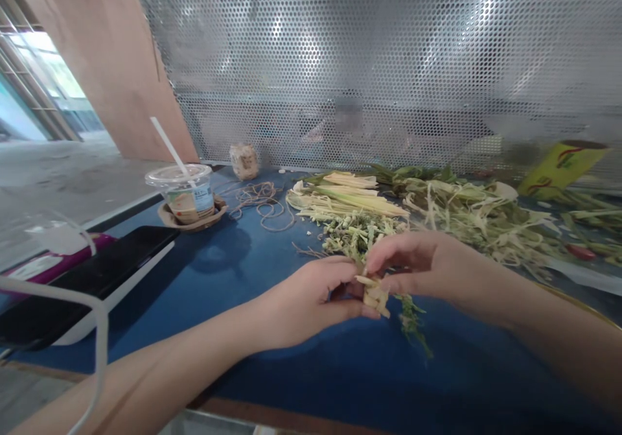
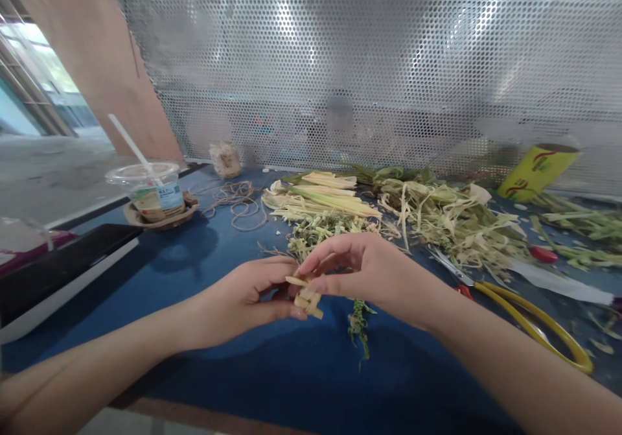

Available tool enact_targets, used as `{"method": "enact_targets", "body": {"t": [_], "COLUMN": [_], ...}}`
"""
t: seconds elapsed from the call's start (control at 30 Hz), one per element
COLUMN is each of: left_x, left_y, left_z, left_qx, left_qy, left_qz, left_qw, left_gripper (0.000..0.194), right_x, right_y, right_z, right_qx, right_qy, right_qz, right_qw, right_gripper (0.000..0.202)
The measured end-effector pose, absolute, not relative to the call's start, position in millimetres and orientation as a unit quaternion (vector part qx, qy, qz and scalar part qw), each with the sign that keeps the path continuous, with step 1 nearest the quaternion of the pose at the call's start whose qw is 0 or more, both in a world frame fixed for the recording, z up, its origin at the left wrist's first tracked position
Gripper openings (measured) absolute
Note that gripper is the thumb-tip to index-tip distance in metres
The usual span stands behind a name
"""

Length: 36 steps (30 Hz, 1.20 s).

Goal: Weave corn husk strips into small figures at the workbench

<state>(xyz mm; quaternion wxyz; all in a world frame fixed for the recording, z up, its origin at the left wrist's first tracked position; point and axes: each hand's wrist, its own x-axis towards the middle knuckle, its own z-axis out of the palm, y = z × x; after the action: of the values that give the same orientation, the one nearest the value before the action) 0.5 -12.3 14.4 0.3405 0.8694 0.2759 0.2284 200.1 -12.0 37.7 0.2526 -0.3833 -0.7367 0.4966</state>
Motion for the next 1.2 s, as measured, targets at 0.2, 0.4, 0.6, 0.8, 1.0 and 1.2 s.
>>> {"method": "enact_targets", "body": {"t": [0.2,0.4,0.6,0.8,1.0,1.2], "left_x": [1,2,4,12,12,9], "left_y": [-13,-15,-17,-19,-17,-17], "left_z": [19,16,11,8,10,15], "left_qx": [0.902,0.888,0.816,0.716,0.644,0.638], "left_qy": [0.238,0.294,0.352,0.369,0.356,0.371], "left_qz": [0.216,0.237,0.308,0.368,0.388,0.404], "left_qw": [0.289,0.262,0.339,0.464,0.555,0.541], "left_gripper": [0.015,0.020,0.034,0.032,0.033,0.036], "right_x": [200,198,194,186,182,182], "right_y": [-14,-14,-14,-17,-18,-17], "right_z": [33,35,34,27,26,23], "right_qx": [-0.395,-0.395,-0.448,-0.456,-0.464,-0.442], "right_qy": [-0.669,-0.694,-0.704,-0.679,-0.679,-0.710], "right_qz": [0.586,0.555,0.464,0.442,0.409,0.449], "right_qw": [0.232,0.232,0.298,0.368,0.395,0.314], "right_gripper": [0.044,0.039,0.035,0.031,0.026,0.044]}}
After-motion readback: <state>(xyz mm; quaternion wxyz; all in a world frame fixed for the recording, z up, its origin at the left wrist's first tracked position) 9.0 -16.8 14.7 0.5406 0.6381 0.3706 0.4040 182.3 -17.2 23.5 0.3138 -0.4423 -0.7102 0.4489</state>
